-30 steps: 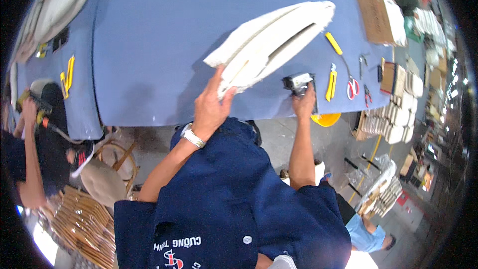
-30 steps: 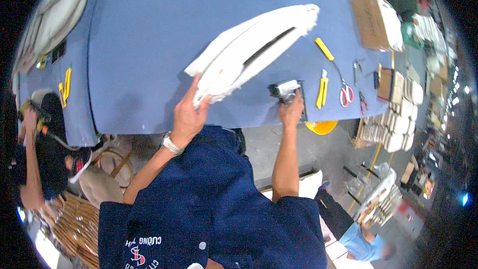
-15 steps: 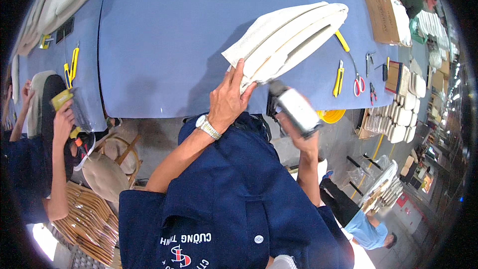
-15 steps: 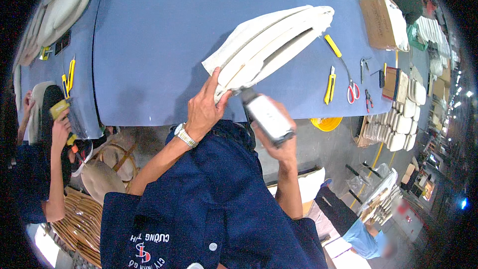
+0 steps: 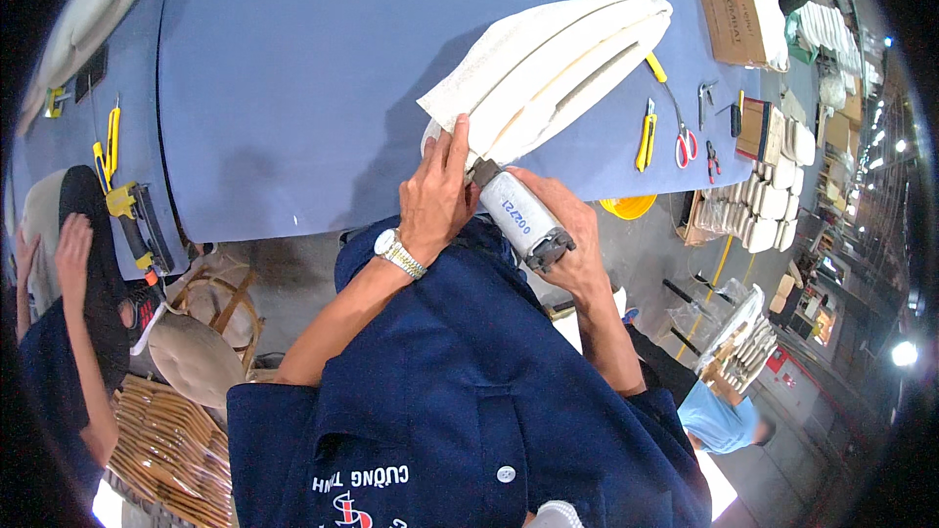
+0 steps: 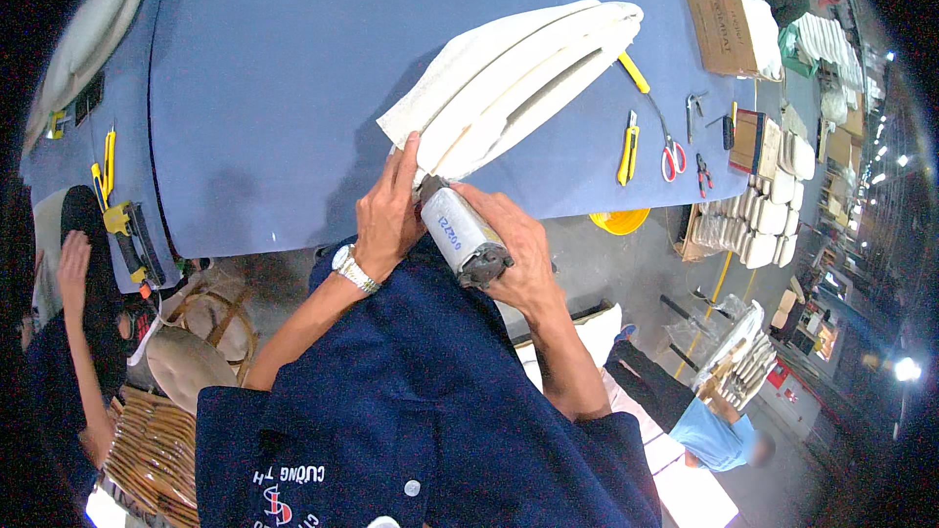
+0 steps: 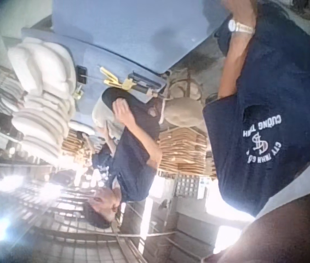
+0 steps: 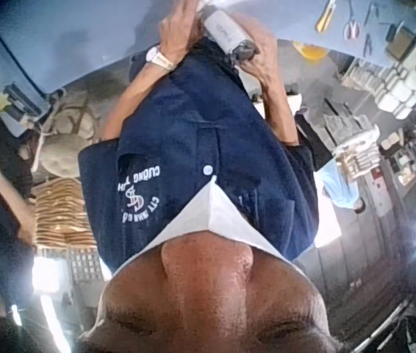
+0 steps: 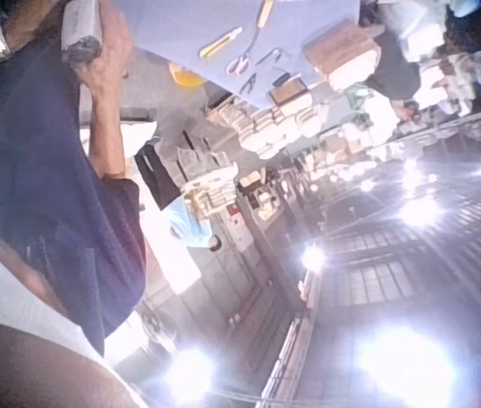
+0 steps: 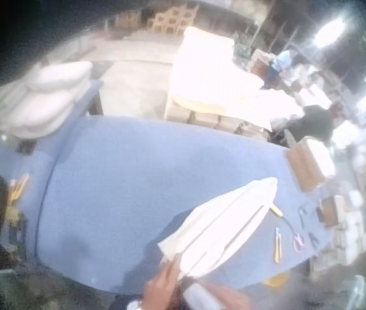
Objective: The person covers a cushion with fabric, folds and tucks the edges, and uses a staple gun to secure the fabric. They trim excess fabric with a utility knife and repeat the process on multiple cushions.
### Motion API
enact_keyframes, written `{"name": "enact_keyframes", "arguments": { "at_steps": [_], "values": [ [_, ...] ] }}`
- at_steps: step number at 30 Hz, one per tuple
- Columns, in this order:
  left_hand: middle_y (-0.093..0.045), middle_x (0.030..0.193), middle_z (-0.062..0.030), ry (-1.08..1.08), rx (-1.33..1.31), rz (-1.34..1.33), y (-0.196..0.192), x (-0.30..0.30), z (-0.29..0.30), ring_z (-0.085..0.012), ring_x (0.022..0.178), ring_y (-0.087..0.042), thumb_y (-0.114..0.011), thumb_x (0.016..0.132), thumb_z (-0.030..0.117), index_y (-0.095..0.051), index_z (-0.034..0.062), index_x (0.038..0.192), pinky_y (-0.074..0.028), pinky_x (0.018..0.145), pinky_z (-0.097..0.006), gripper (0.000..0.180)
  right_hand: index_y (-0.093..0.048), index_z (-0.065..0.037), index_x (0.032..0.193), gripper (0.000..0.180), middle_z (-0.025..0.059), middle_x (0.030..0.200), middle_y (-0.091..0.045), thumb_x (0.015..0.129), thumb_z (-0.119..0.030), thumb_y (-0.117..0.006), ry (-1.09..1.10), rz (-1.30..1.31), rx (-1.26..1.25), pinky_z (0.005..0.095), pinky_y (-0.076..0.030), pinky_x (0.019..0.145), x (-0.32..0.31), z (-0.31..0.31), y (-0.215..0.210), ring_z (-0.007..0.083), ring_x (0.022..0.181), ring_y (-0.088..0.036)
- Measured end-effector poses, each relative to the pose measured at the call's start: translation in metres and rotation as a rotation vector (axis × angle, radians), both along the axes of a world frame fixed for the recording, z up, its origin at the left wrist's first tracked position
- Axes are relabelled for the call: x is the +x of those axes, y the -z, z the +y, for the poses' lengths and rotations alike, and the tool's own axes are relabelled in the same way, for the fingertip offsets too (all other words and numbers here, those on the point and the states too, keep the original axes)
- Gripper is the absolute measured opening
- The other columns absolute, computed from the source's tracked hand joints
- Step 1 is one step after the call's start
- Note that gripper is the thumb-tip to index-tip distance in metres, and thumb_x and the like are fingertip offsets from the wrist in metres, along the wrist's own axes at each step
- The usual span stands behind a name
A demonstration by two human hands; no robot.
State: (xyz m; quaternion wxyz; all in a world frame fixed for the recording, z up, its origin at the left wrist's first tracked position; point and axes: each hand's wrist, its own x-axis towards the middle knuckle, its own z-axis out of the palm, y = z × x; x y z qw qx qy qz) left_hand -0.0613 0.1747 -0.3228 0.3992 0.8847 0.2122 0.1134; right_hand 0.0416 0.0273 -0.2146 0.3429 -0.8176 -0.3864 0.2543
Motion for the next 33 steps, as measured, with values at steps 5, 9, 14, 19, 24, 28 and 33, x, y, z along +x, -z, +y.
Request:
{"name": "enact_keyframes", "arguments": {
  "at_steps": [5,9,14,19,24,28,33],
  "values": [
    [-0.055,0.138,-0.0278,0.017,-0.021,0.016,-0.001,-0.002,0.001,-0.0522,0.123,-0.059,-0.078,0.073,0.002,-0.025,0.0043,0.161,-0.063,0.080,-0.051,0.102,-0.061,-0.004,0.134,0.066,0.0180,0.119,-0.070,0.072,-0.013,-0.078,-0.018,0.001,0.023,0.0415,-0.056,0.092,0.004,0.001,0.007,0.0360,0.105,-0.070],
    [-0.054,0.138,-0.0292,0.021,-0.074,-0.001,-0.001,-0.002,0.004,-0.0539,0.124,-0.057,-0.076,0.073,-0.002,-0.023,0.0035,0.161,-0.063,0.081,-0.051,0.102,-0.059,-0.005,0.135,0.067,0.0173,0.123,-0.069,0.072,-0.011,-0.078,-0.025,0.083,-0.014,0.0416,-0.056,0.094,0.007,0.004,0.007,0.0366,0.109,-0.069],
    [-0.052,0.139,-0.0314,0.039,-0.124,0.017,-0.006,-0.003,0.004,-0.0554,0.126,-0.055,-0.073,0.073,-0.005,-0.021,0.0033,0.161,-0.062,0.084,-0.053,0.102,-0.057,-0.008,0.136,0.067,0.0161,0.124,-0.068,0.072,-0.011,-0.079,-0.017,0.148,-0.082,0.0417,-0.056,0.092,0.009,0.005,0.006,0.0373,0.110,-0.069],
    [-0.052,0.140,-0.0314,0.025,-0.146,0.010,-0.002,-0.005,0.003,-0.0549,0.125,-0.055,-0.071,0.074,-0.006,-0.021,0.0044,0.162,-0.061,0.083,-0.054,0.102,-0.058,-0.010,0.133,0.065,0.0143,0.125,-0.068,0.072,-0.012,-0.078,0.033,0.176,-0.131,0.0417,-0.056,0.091,0.002,0.011,0.004,0.0375,0.110,-0.068],
    [-0.054,0.139,-0.0301,0.032,-0.066,-0.051,0.003,-0.003,0.007,-0.0540,0.124,-0.056,-0.072,0.078,-0.001,-0.023,0.0042,0.161,-0.061,0.083,-0.053,0.096,-0.058,-0.010,0.132,0.065,0.0135,0.123,-0.068,0.070,-0.010,-0.078,-0.006,0.074,-0.118,0.0411,-0.055,0.093,0.003,0.012,0.007,0.0377,0.111,-0.067],
    [-0.056,0.138,-0.0297,0.047,-0.053,-0.073,-0.003,-0.003,0.007,-0.0514,0.122,-0.059,-0.073,0.080,0.002,-0.030,0.0020,0.159,-0.061,0.083,-0.049,0.090,-0.060,-0.009,0.133,0.066,0.0155,0.123,-0.069,0.069,-0.007,-0.078,-0.033,-0.056,-0.035,0.0403,-0.055,0.095,0.002,0.003,0.013,0.0376,0.111,-0.067],
    [-0.057,0.140,-0.0295,0.021,-0.072,-0.100,-0.001,-0.003,0.015,-0.0453,0.114,-0.066,-0.073,0.081,0.003,-0.033,0.0038,0.157,-0.061,0.083,-0.047,0.086,-0.061,-0.006,0.134,0.067,0.0176,0.126,-0.069,0.069,-0.007,-0.078,0.002,-0.093,0.065,0.0408,-0.055,0.097,-0.009,0.002,0.015,0.0375,0.113,-0.068]
  ]
}}
